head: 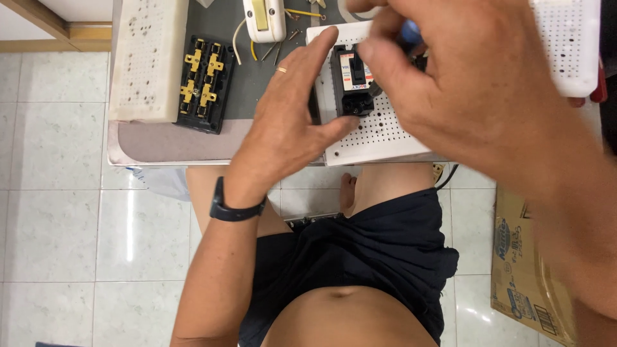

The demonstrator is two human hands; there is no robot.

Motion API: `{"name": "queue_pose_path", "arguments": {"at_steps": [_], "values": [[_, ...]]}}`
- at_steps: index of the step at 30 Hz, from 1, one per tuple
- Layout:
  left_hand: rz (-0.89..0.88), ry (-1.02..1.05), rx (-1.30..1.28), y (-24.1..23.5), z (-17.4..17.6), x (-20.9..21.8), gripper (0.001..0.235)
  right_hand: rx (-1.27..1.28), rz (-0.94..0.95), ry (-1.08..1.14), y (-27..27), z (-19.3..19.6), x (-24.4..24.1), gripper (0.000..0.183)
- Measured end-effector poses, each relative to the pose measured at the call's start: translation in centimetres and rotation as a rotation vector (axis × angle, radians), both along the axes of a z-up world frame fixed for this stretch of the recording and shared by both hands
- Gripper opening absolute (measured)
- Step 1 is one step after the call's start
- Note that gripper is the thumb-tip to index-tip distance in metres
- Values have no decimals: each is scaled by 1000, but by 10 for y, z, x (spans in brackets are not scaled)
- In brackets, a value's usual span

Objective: The person uses a screwdriver to tighten screws on two black electrical components mounted on a white perforated board. They repeatedly adjust the components and tighten the terminal screws while seated at a table.

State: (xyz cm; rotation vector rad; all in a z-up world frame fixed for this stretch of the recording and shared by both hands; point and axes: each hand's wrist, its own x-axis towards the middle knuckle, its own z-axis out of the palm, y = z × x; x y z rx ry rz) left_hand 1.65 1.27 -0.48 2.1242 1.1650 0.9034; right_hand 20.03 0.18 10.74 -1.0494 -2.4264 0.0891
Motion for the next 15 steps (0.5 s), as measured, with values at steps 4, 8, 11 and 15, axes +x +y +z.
{"name": "queue_pose_path", "arguments": {"at_steps": [4, 8, 11, 15], "values": [[37, -30, 80, 2, -14, 5, 96, -217, -17, 560, -6, -27, -33, 24], [18, 3, 51, 3, -15, 2, 96, -239, -167, 1156, 9, -49, -45, 17], [25, 38, 15, 4, -14, 0, 98, -412, -32, 1199, 23, -49, -34, 26], [9, 21, -8, 5, -14, 0, 94, -684, 249, 1041, 32, -54, -14, 37]]}}
